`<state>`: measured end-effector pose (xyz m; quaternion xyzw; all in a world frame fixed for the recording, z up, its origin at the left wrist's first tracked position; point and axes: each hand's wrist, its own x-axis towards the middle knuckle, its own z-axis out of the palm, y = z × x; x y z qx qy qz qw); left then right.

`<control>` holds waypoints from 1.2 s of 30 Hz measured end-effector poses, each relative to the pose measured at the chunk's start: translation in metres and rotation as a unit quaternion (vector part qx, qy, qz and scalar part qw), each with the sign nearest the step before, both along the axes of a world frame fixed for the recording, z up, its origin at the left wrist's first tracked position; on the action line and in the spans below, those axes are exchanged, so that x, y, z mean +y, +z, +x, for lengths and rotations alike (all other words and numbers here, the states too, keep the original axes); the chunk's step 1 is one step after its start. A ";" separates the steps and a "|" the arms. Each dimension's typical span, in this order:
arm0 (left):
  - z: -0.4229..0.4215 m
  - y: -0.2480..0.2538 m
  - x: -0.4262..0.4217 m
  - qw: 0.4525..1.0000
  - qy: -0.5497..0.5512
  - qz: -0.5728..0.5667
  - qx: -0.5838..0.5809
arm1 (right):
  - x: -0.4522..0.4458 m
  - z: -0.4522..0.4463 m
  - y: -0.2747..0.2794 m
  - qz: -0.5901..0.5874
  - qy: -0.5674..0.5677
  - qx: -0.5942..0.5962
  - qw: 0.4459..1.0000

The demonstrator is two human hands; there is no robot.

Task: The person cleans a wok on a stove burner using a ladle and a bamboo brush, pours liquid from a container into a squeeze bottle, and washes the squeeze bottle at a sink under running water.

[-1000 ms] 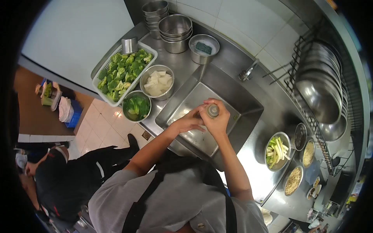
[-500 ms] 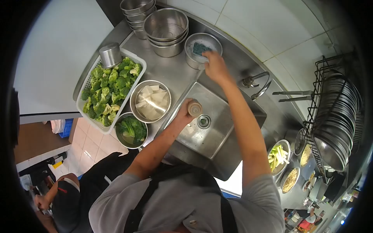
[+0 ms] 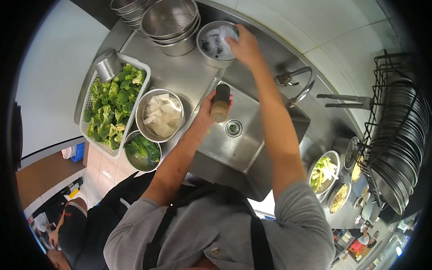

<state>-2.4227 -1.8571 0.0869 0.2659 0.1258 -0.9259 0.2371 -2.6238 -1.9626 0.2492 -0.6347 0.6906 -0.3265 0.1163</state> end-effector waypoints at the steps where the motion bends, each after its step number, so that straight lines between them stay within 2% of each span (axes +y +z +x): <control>1: -0.005 -0.003 -0.003 1.000 -0.011 -0.017 -0.006 | 0.031 0.004 0.006 -0.023 0.017 -0.045 0.999; 2: -0.012 -0.003 -0.006 0.999 -0.019 -0.024 -0.020 | 0.057 0.008 0.012 -0.048 0.035 -0.091 0.994; 4: -0.022 -0.001 -0.009 0.997 -0.039 -0.039 -0.053 | 0.100 0.019 -0.018 -0.017 0.033 -0.304 0.952; 5: -0.027 0.010 -0.009 0.995 -0.055 -0.037 -0.074 | 0.117 0.023 -0.029 0.044 0.010 -0.332 0.942; 7: -0.037 0.016 -0.007 0.979 -0.093 -0.132 -0.128 | 0.143 0.029 -0.049 0.164 -0.034 -0.383 0.908; 8: -0.042 0.019 -0.006 0.965 -0.111 -0.180 -0.153 | 0.152 0.029 -0.073 0.102 -0.048 -0.268 0.957; 9: -0.047 0.023 -0.002 0.971 -0.103 -0.144 -0.163 | 0.161 0.029 -0.103 0.039 -0.060 -0.147 0.986; 10: -0.048 0.008 0.001 0.976 -0.108 -0.141 -0.126 | 0.164 0.034 -0.105 -0.023 -0.071 -0.023 0.997; 12: -0.046 -0.021 0.005 0.983 -0.114 -0.135 -0.054 | 0.190 0.056 -0.088 -0.009 -0.033 -0.002 0.999; 13: -0.042 0.001 0.012 0.988 -0.090 -0.120 -0.045 | 0.199 0.065 -0.077 -0.002 -0.013 0.008 1.000; 14: -0.034 0.023 0.024 0.992 -0.065 -0.104 -0.037 | 0.199 0.062 -0.081 0.005 -0.027 -0.022 0.999; 16: -0.033 0.029 0.033 0.990 -0.082 -0.109 -0.047 | 0.199 0.050 -0.098 0.021 -0.052 -0.081 0.995; 18: -0.049 0.001 0.032 0.971 -0.162 -0.154 -0.084 | 0.184 0.027 -0.115 0.036 -0.168 -0.180 0.969; 19: -0.051 -0.001 0.035 0.977 -0.146 -0.143 -0.060 | 0.180 0.023 -0.119 0.044 -0.224 -0.228 0.946; 22: -0.051 -0.005 0.037 0.988 -0.104 -0.109 -0.019 | 0.202 0.039 -0.123 -0.025 -0.201 -0.172 0.964; 25: -0.046 -0.015 0.035 0.994 -0.073 -0.084 -0.011 | 0.242 0.085 -0.097 -0.059 -0.166 -0.255 0.951; 28: -0.044 -0.018 0.035 0.992 -0.085 -0.089 0.040 | 0.242 0.072 -0.109 -0.081 -0.144 -0.250 0.954; 29: -0.047 -0.008 0.041 0.993 -0.082 -0.078 -0.036 | 0.232 0.059 -0.115 -0.061 -0.163 -0.241 0.955; 32: -0.050 -0.022 0.043 0.986 -0.130 -0.098 0.020 | 0.215 0.039 -0.134 -0.027 -0.211 -0.181 0.960; 33: -0.048 -0.017 0.044 0.989 -0.118 -0.094 -0.008 | 0.223 0.048 -0.116 -0.007 -0.192 -0.165 0.967; 35: -0.041 -0.001 0.047 0.990 -0.089 -0.084 -0.063 | 0.246 0.067 -0.095 -0.048 -0.120 -0.174 0.976; 36: -0.038 -0.004 0.045 0.990 -0.109 -0.079 -0.041 | 0.258 0.079 -0.086 -0.066 -0.082 -0.179 0.978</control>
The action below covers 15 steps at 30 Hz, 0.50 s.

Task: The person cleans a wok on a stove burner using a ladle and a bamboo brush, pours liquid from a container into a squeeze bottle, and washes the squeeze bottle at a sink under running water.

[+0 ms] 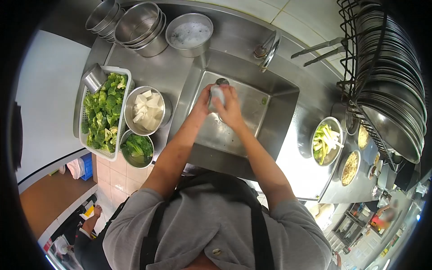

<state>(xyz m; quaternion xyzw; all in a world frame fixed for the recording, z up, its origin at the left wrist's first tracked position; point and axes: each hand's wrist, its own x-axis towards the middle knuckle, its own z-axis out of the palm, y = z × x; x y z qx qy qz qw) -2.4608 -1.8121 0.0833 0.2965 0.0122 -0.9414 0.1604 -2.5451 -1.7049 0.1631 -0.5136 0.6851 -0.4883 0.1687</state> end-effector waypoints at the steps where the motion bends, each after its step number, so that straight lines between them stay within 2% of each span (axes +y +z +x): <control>1: 0.002 -0.006 -0.004 1.000 -0.020 0.007 0.019 | 0.009 0.011 0.010 -0.011 0.003 0.008 1.000; 3: -0.001 -0.017 -0.003 0.997 -0.031 0.012 0.073 | 0.005 -0.005 -0.008 -0.006 -0.020 -0.042 0.999; 4: -0.004 -0.010 0.004 0.998 -0.016 0.007 0.064 | 0.001 -0.015 -0.020 -0.003 -0.033 -0.066 0.997; 5: -0.009 0.008 0.008 0.998 -0.002 0.000 0.056 | -0.009 -0.026 -0.032 0.045 -0.101 -0.058 0.992; 6: -0.012 0.014 0.012 0.999 0.012 -0.008 0.048 | -0.012 -0.032 -0.031 0.070 -0.097 -0.054 0.991; 7: -0.014 -0.001 0.013 0.998 0.008 -0.042 0.035 | -0.015 -0.038 -0.029 0.094 -0.094 -0.049 0.990; 8: -0.014 -0.010 0.011 0.999 0.000 -0.025 0.030 | -0.018 -0.041 -0.027 0.117 -0.091 -0.045 0.988; 10: -0.015 -0.033 0.007 1.000 -0.012 0.011 0.020 | -0.003 -0.018 -0.008 0.082 -0.057 0.012 0.995; 12: 0.000 -0.013 0.008 0.998 -0.021 -0.035 0.051 | 0.014 0.004 0.005 0.033 -0.005 0.081 0.996; 13: 0.004 -0.006 0.006 0.997 -0.026 -0.038 0.064 | 0.014 0.008 0.016 0.028 0.017 0.081 0.996; 15: 0.005 -0.001 0.010 0.997 -0.040 -0.020 0.069 | 0.002 -0.012 0.000 0.038 0.002 -0.004 0.999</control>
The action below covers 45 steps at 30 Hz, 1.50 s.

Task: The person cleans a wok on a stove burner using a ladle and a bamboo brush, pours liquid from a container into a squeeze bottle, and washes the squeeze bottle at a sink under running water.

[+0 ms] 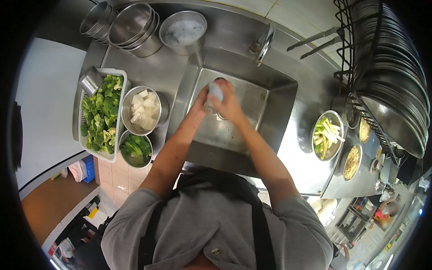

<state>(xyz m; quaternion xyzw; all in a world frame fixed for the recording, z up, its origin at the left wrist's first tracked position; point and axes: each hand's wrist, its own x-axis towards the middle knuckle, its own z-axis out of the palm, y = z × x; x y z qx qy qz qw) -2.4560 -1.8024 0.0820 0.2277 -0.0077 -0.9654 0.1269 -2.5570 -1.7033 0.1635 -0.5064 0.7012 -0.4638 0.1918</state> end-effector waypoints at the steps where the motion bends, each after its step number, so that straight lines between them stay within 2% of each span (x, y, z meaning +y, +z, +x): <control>1: -0.006 -0.002 -0.002 1.000 -0.010 0.018 -0.008 | -0.011 -0.015 -0.011 0.003 -0.010 -0.042 0.999; 2: -0.012 -0.002 -0.003 0.999 -0.019 0.034 -0.015 | -0.022 -0.029 -0.025 0.032 -0.079 -0.031 0.996; 5: -0.020 -0.002 -0.001 1.000 0.000 0.002 -0.014 | -0.033 -0.043 -0.031 0.173 -0.183 -0.170 0.953; 6: -0.018 -0.027 -0.010 1.000 -0.005 0.014 0.001 | -0.026 -0.031 -0.032 0.131 -0.189 -0.165 0.959; 9: -0.012 -0.009 -0.017 0.997 0.000 0.001 -0.076 | 0.007 0.017 -0.023 -0.038 -0.147 -0.082 0.985; 11: -0.003 -0.031 -0.023 0.998 -0.048 0.036 -0.026 | 0.019 0.040 0.000 -0.041 -0.105 -0.051 0.992; 13: 0.001 -0.028 -0.023 0.997 -0.071 0.030 0.000 | 0.015 0.038 0.015 -0.041 -0.051 -0.009 0.998; 14: 0.002 -0.036 -0.008 0.996 0.032 -0.073 -0.039 | 0.007 0.027 0.016 -0.035 -0.017 0.016 0.999; 15: 0.002 -0.023 0.001 0.996 0.060 -0.050 -0.035 | 0.001 0.016 0.016 -0.030 0.017 0.043 0.999; 17: -0.001 0.017 0.006 0.993 0.115 -0.007 -0.025 | -0.012 0.001 0.009 0.001 0.014 -0.002 1.000; 18: -0.004 0.012 0.002 0.996 0.091 -0.001 -0.019 | -0.014 -0.003 0.006 0.016 0.013 -0.024 0.999; 21: -0.011 -0.014 -0.013 0.999 0.041 -0.001 0.007 | 0.007 0.010 0.000 -0.043 -0.048 0.020 0.998; 23: -0.006 -0.021 -0.015 0.998 0.038 -0.021 0.034 | 0.026 0.030 0.017 -0.050 -0.018 0.027 0.998; 24: -0.004 0.025 -0.004 0.999 0.016 -0.035 0.027 | 0.034 0.036 0.023 -0.050 -0.005 0.029 0.998; 25: -0.003 0.028 -0.001 0.999 0.023 -0.040 0.024 | 0.036 0.036 0.024 -0.036 0.007 0.024 0.999; 27: -0.004 0.030 0.002 0.997 0.038 -0.056 0.022 | 0.037 0.028 0.026 -0.013 0.032 0.018 0.999; 30: -0.004 0.011 0.001 0.998 0.033 -0.053 0.030 | 0.037 0.005 0.041 0.026 0.157 0.099 0.982; 33: -0.002 0.002 0.000 0.998 0.016 -0.052 0.024 | 0.033 -0.005 0.054 0.038 0.213 0.139 0.966; 36: 0.001 -0.009 -0.003 0.997 -0.029 0.066 0.041 | 0.023 -0.036 0.043 0.038 0.280 -0.042 0.958; 38: 0.006 0.008 0.006 0.999 -0.043 0.009 -0.008 | 0.013 -0.041 0.020 0.055 0.201 -0.075 0.975; 39: 0.007 0.014 0.010 0.998 -0.052 -0.019 -0.033 | 0.006 -0.044 0.009 0.041 0.157 -0.041 0.986; 40: 0.006 0.008 0.010 0.996 -0.060 -0.033 0.050 | -0.001 -0.047 -0.002 0.029 0.112 -0.008 0.993; 43: -0.002 -0.007 0.010 0.998 -0.060 -0.013 -0.011 | -0.018 -0.041 -0.034 0.115 -0.156 -0.017 0.981; 45: -0.001 -0.002 0.008 0.997 -0.025 -0.022 -0.075 | -0.006 -0.026 -0.052 0.104 -0.199 -0.121 0.967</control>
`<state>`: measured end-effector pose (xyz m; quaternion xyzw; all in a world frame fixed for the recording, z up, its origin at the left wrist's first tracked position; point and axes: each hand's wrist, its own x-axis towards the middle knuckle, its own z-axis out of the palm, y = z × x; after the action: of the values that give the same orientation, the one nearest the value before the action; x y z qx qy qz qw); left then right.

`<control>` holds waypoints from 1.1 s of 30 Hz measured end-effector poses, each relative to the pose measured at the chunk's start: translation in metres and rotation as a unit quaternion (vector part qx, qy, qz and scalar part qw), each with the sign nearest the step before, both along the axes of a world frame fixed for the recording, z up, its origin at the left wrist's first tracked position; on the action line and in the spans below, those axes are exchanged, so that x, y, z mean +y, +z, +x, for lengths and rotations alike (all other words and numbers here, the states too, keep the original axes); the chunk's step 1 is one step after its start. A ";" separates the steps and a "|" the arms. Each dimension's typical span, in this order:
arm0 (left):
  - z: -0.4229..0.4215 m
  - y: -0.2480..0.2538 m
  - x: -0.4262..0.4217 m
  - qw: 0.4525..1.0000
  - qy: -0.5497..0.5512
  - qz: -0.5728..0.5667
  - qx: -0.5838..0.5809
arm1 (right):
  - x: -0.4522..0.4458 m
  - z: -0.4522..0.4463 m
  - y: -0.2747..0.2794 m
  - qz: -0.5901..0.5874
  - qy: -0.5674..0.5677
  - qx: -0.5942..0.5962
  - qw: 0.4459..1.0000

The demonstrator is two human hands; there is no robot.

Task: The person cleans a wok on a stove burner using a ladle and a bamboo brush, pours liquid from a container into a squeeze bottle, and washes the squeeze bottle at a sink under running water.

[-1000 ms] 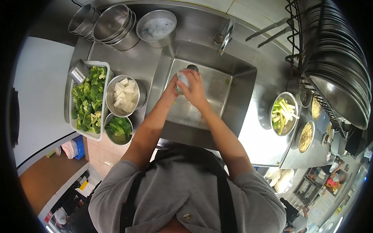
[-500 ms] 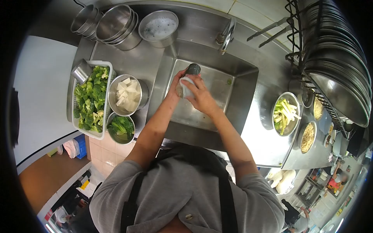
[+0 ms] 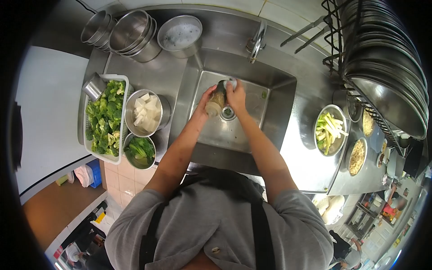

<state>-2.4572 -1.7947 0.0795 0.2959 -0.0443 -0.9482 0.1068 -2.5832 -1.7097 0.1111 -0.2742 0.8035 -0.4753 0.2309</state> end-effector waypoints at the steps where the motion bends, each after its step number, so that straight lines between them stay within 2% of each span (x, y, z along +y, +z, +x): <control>1: 0.001 0.004 0.000 0.999 0.019 -0.005 -0.032 | 0.010 0.013 -0.015 -0.031 -0.018 -0.028 0.999; 2: 0.001 0.007 -0.005 1.000 0.023 -0.003 -0.016 | 0.018 0.026 -0.022 -0.064 -0.034 -0.054 0.996; 4: 0.010 0.007 -0.010 0.999 0.030 0.009 0.013 | 0.037 0.056 0.016 -0.106 0.028 -0.013 0.994; 5: 0.014 -0.019 -0.016 0.998 0.005 0.002 0.070 | 0.042 0.067 0.032 -0.111 0.048 0.015 0.992; 8: -0.002 -0.002 -0.009 0.992 0.100 -0.075 0.017 | 0.054 0.073 0.065 -0.127 0.127 0.078 0.981; 9: -0.002 0.010 -0.006 0.990 0.092 -0.090 0.058 | 0.055 0.071 0.070 -0.132 0.157 0.096 0.974; 12: 0.001 0.031 -0.003 0.997 0.037 -0.014 0.071 | 0.053 0.065 0.067 -0.147 0.169 0.118 0.967; 15: -0.006 0.006 -0.005 0.996 0.055 -0.015 0.070 | 0.051 0.057 0.067 -0.134 0.198 0.181 0.954; 18: -0.006 -0.012 -0.005 0.986 0.088 0.054 0.132 | 0.045 0.049 0.066 -0.092 0.186 0.179 0.962; 21: -0.003 -0.020 -0.011 0.982 0.164 0.061 0.072 | 0.035 0.025 0.072 -0.055 0.200 0.204 0.957; 24: 0.017 -0.002 -0.019 0.980 0.110 0.132 0.099 | 0.000 0.003 0.083 -0.082 0.103 0.163 0.978; 26: 0.025 -0.002 -0.025 0.983 0.098 0.123 0.091 | -0.057 -0.011 0.072 -0.134 0.063 0.001 0.989; 27: 0.027 -0.005 -0.027 0.985 0.093 0.119 0.084 | -0.085 -0.010 0.084 -0.168 0.037 -0.149 0.974; 28: 0.027 -0.006 -0.027 0.987 0.086 0.113 0.077 | -0.111 -0.006 0.101 -0.199 0.009 -0.295 0.935; 31: 0.025 -0.001 -0.020 0.993 0.118 0.014 0.015 | -0.157 -0.010 0.112 -0.272 0.025 -0.412 0.869; 33: 0.023 -0.003 -0.020 0.996 0.084 -0.028 0.032 | -0.146 -0.018 0.097 -0.245 0.102 -0.374 0.889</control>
<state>-2.4340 -1.8146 0.0768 0.2646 -0.0419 -0.9433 0.1959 -2.6013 -1.8552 0.2078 -0.2047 0.4836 -0.6980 0.4869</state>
